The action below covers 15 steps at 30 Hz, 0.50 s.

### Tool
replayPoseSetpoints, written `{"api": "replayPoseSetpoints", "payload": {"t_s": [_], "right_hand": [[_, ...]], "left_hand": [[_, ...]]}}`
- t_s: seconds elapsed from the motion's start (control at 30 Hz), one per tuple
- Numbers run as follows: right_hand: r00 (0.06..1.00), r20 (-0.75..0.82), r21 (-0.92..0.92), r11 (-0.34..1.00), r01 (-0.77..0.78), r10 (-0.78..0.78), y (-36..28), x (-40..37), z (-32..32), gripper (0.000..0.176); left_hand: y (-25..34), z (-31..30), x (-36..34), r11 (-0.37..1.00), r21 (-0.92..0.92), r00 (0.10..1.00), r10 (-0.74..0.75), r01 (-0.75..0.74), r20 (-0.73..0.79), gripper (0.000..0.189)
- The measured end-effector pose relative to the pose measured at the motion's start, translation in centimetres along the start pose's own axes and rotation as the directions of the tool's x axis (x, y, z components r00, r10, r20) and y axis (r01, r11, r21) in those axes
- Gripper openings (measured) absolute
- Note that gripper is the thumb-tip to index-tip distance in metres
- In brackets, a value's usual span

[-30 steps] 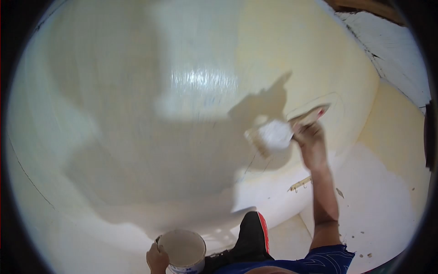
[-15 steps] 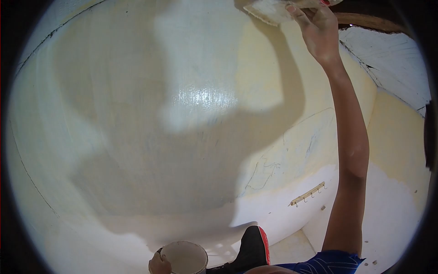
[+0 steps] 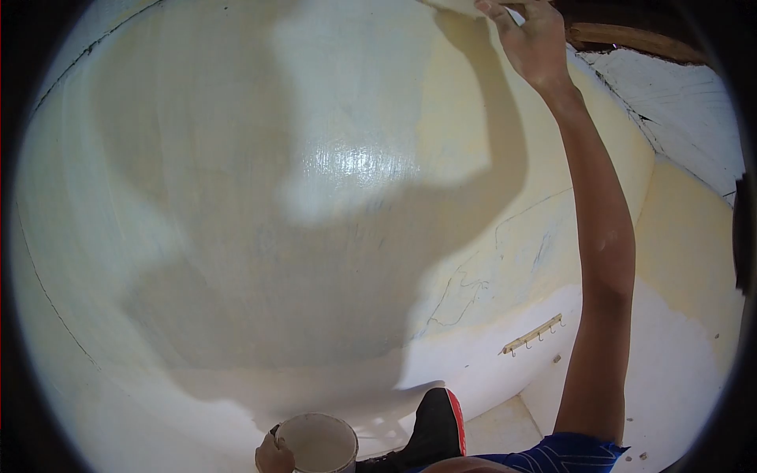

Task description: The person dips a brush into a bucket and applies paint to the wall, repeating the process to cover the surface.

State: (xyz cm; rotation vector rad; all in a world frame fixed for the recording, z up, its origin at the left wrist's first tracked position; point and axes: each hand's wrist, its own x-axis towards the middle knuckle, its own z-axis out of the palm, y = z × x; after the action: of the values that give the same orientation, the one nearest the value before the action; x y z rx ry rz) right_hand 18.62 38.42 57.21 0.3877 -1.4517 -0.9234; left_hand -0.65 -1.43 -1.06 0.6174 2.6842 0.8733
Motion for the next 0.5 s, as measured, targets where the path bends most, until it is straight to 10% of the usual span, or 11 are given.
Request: {"api": "replayPoseSetpoints", "payload": {"t_s": [0.2,0.5], "right_hand": [[0.966,-0.088,0.281,0.937,-0.209,0.242,-0.5,-0.9,-0.2,0.009],[0.980,-0.100,0.131,0.979,-0.158,0.172,0.5,0.1,1.0,0.010]], "left_hand": [[-0.1,0.0,0.0,1.000,0.015,1.000,0.000,0.000,-0.009,0.040],[0.4,0.0,-0.1,1.000,0.022,0.999,0.021,-0.020,-0.029,0.040]]}}
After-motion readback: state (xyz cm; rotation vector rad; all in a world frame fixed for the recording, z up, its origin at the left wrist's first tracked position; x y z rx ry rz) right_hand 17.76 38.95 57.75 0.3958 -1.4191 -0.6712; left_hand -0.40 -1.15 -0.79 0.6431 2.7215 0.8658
